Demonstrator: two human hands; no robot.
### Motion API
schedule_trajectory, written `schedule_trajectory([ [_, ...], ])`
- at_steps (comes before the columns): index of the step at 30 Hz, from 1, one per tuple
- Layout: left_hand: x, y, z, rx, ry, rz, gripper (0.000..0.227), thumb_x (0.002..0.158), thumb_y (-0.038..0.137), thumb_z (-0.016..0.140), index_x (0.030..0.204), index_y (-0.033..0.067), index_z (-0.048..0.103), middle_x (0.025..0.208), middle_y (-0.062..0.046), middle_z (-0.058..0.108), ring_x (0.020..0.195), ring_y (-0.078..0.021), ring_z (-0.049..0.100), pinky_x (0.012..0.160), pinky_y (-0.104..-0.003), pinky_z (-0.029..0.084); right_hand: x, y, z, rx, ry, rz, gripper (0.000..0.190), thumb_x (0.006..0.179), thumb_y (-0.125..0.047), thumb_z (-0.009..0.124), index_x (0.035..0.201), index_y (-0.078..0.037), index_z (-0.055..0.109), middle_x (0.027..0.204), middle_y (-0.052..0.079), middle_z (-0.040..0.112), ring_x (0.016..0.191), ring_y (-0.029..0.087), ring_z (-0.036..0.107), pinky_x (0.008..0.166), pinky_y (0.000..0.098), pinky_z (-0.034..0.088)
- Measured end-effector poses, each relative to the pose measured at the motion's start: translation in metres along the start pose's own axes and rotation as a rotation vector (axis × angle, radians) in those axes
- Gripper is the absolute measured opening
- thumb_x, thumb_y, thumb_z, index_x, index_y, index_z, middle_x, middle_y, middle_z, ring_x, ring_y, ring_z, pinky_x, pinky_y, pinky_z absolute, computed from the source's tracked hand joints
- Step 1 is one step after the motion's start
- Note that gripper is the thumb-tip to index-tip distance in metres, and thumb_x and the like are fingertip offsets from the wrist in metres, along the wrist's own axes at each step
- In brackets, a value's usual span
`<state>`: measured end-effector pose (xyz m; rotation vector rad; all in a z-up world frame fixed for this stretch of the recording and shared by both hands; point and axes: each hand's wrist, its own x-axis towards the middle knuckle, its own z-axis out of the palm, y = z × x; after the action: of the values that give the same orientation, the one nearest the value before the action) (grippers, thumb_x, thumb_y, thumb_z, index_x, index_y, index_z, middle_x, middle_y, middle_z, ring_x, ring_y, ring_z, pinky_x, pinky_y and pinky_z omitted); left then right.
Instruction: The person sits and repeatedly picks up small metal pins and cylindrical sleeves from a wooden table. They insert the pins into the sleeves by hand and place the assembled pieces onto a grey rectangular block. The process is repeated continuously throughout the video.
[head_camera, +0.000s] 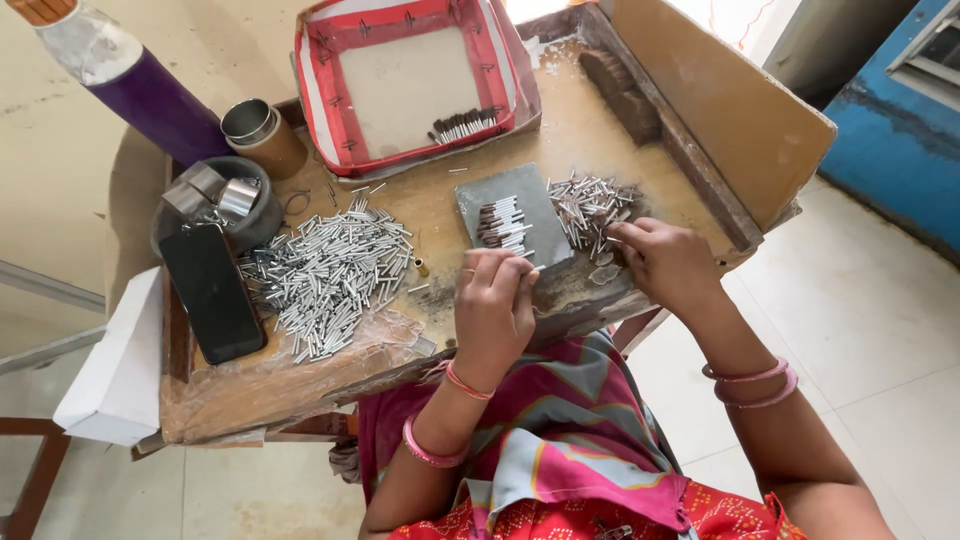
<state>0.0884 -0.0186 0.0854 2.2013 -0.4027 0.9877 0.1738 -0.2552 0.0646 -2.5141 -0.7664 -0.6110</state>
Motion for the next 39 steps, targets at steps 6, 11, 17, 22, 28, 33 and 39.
schedule_trajectory([
  [6,0.014,-0.013,0.007,0.227,0.033,-0.059,0.025,0.080,0.008,0.078,0.101,0.0026,0.066,0.117,-0.014,0.059,0.115,-0.0370,0.054,0.099,-0.050,0.040,-0.002,0.003,-0.006,0.085,-0.092,-0.074,0.010,0.093,-0.017,0.069,0.101,-0.011,0.069,0.089,0.012,0.070,0.077,0.038,0.066,0.066,0.0461,0.052],
  [11,0.008,-0.008,0.012,0.120,0.077,-0.025,0.022,0.083,0.004,0.075,0.103,0.0025,0.065,0.117,-0.014,0.060,0.115,-0.0354,0.056,0.099,-0.047,0.044,-0.009,-0.012,-0.003,0.102,-0.125,-0.063,0.011,0.086,-0.015,0.070,0.091,-0.008,0.065,0.081,0.012,0.066,0.074,0.037,0.066,0.065,0.0458,0.051],
  [17,0.006,0.007,0.023,-0.061,-0.025,0.173,0.016,0.085,-0.001,0.067,0.100,0.0022,0.062,0.113,-0.013,0.062,0.111,-0.0332,0.061,0.097,-0.045,0.052,-0.009,-0.018,-0.002,0.243,-0.036,-0.155,0.014,0.082,-0.011,0.074,0.094,-0.007,0.068,0.077,0.011,0.065,0.066,0.032,0.065,0.059,0.0416,0.051],
  [22,0.008,-0.004,0.045,-0.021,-0.158,0.372,0.020,0.082,0.005,0.063,0.101,-0.0004,0.062,0.114,-0.015,0.063,0.114,-0.0351,0.062,0.101,-0.045,0.052,-0.009,-0.015,-0.008,0.372,0.028,-0.245,0.021,0.079,-0.003,0.073,0.100,-0.004,0.070,0.077,0.011,0.065,0.065,0.029,0.064,0.060,0.0384,0.051],
  [28,0.017,0.001,0.045,-0.117,-0.185,0.320,0.025,0.082,0.002,0.063,0.107,-0.0004,0.063,0.111,-0.015,0.064,0.110,-0.0366,0.062,0.098,-0.045,0.052,-0.006,-0.019,-0.011,0.397,0.071,-0.205,0.015,0.079,0.002,0.071,0.094,-0.004,0.069,0.078,0.011,0.066,0.064,0.026,0.063,0.059,0.0359,0.051],
  [33,0.011,0.000,0.046,-0.167,-0.158,0.199,0.026,0.083,-0.002,0.063,0.109,0.0006,0.063,0.105,-0.015,0.065,0.104,-0.0359,0.063,0.094,-0.044,0.053,-0.007,-0.028,-0.011,0.523,0.029,-0.096,0.020,0.087,-0.003,0.070,0.106,-0.003,0.066,0.086,0.011,0.068,0.072,0.025,0.069,0.066,0.0346,0.055],
  [39,0.013,0.008,0.039,-0.309,-0.072,0.051,0.035,0.082,-0.011,0.061,0.113,0.0031,0.067,0.102,-0.014,0.065,0.095,-0.0335,0.065,0.084,-0.041,0.056,-0.004,-0.042,-0.009,0.421,-0.032,-0.062,0.030,0.086,-0.016,0.075,0.113,-0.004,0.070,0.090,0.014,0.072,0.072,0.027,0.071,0.063,0.0354,0.055],
])
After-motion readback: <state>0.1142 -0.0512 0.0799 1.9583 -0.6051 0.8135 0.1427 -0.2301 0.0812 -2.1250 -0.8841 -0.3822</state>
